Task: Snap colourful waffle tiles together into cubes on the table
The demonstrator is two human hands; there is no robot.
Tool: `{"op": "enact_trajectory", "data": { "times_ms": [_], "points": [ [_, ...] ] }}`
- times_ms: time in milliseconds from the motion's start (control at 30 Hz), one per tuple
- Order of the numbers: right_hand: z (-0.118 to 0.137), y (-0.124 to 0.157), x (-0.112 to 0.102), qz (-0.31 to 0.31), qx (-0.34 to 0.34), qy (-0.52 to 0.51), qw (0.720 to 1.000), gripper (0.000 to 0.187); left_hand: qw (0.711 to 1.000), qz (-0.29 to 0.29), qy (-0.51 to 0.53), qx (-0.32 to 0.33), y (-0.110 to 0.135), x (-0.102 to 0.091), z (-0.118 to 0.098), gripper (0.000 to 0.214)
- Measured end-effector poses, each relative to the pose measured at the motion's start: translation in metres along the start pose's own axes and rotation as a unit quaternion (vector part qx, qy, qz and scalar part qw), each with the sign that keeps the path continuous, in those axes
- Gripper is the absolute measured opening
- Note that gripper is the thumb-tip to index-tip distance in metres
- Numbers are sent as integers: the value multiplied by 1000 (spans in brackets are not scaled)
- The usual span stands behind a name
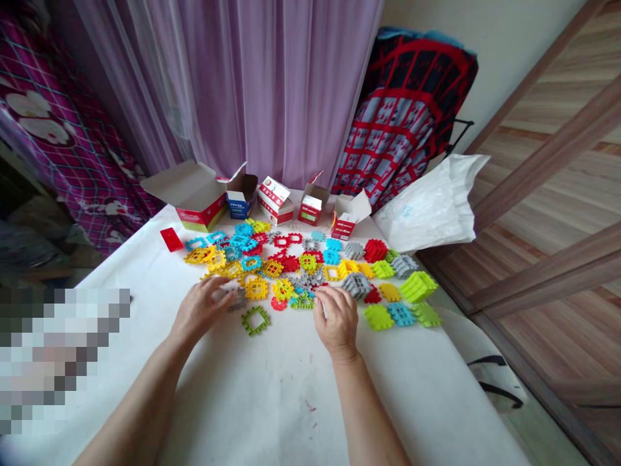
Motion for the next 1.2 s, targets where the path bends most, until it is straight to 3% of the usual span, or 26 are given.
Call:
{"op": "enact_trajectory", "data": {
  "times_ms": [67,133,267,433,600,700,767,867,1000,1200],
  "points": [
    [4,1,5,10,-4,-22,1000,16,983,71,-165,37,10,5,-9,41],
    [6,2,8,16,-6,-31,999,16,962,108,-244,50,16,7,-13,48],
    [3,3,8,19,9,-32,999,17,944,127,-297,72,17,9,-17,47],
    [-1,4,8,27,35,-25,999,21,945,110,-289,109,12,7,-19,38],
    [-1,3,8,25,38,-28,999,20,979,-5,-163,120,9,-12,-24,41],
    [-2,3,7,27,43,-26,998,20,998,-36,8,42,9,-16,-20,40],
    [-1,3,8,31,43,-25,998,20,988,23,148,-38,13,-3,-18,45],
    [6,2,8,38,38,-38,998,20,930,153,315,-117,27,27,-30,55],
    [25,-3,9,55,19,-93,994,25,890,234,358,-157,42,51,-40,56],
    [51,-7,13,78,1,-122,990,48,874,262,368,-175,45,64,-32,60]
  ]
}}
Point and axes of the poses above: each hand's wrist, its own y-axis away from the middle knuckle, its own x-axis out of the palm, z = x × y, the point moved 7 cm from there along -y, towards the middle knuckle, and after that the axes turned 3 degrees about -x, right-handed, at the moved point
